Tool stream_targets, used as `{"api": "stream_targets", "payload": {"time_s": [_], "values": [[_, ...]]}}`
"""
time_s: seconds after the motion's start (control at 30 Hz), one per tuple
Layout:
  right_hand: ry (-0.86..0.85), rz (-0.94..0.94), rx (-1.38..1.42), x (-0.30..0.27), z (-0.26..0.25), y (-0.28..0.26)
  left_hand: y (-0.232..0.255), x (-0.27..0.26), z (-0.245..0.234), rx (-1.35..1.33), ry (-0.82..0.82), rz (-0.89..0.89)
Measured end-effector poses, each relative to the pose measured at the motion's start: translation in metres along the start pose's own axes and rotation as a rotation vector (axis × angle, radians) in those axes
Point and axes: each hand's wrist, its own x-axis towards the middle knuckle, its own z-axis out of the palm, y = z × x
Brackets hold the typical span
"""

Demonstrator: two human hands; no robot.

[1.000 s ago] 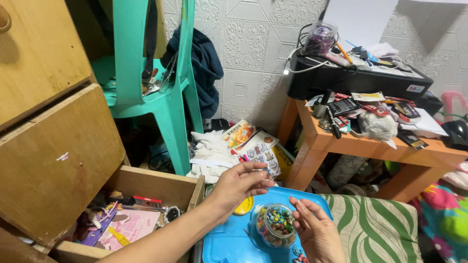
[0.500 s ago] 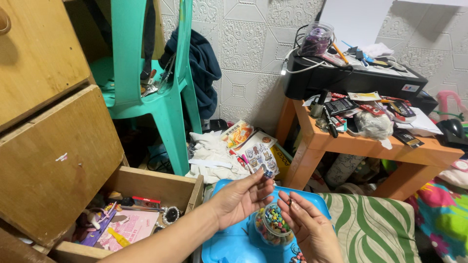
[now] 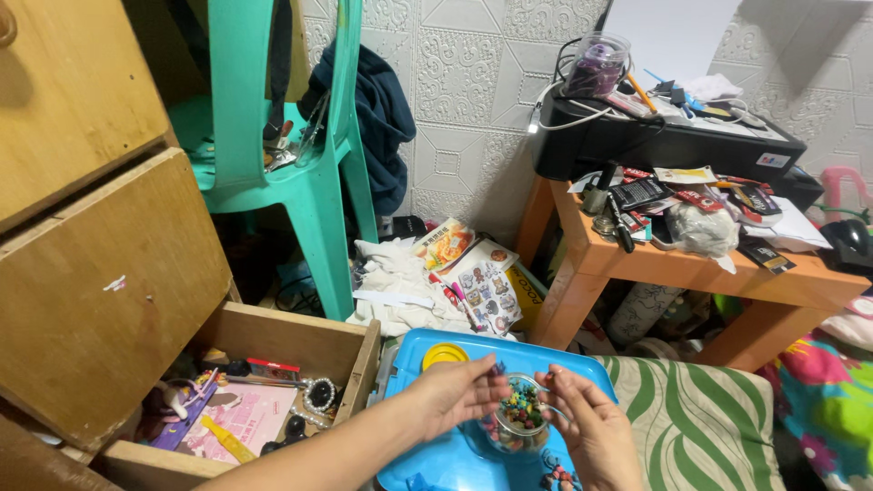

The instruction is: The person picks up small colorful beads from a blue plastic lid and places them into a clear jar. The person then secures the yellow lid onto the jar and places the jar into an open wooden drawer.

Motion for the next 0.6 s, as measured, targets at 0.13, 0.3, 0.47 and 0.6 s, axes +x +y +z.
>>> {"api": "stream_targets", "payload": {"time_s": [0.13, 0.3, 0.47, 0.6], "values": [[0.107, -0.101, -0.405, -0.002, 0.0, 0.001, -0.015, 0.013, -0.006, 0.237, 0.066, 0.022], [0.274, -0.146, -0.878, -0.015, 0.015, 0.002, -0.027, 0.021, 0.003, 0.482, 0.076, 0.255], [0.273, -0.365, -0.9, -0.008, -0.019, -0.006, -0.034, -0.016, 0.028, 0.874, 0.041, 0.499], [0.24, -0.198, -1.062, 0.005, -0.072, 0.007, -0.058, -0.026, 0.042, 1.092, -0.126, 0.498]]}}
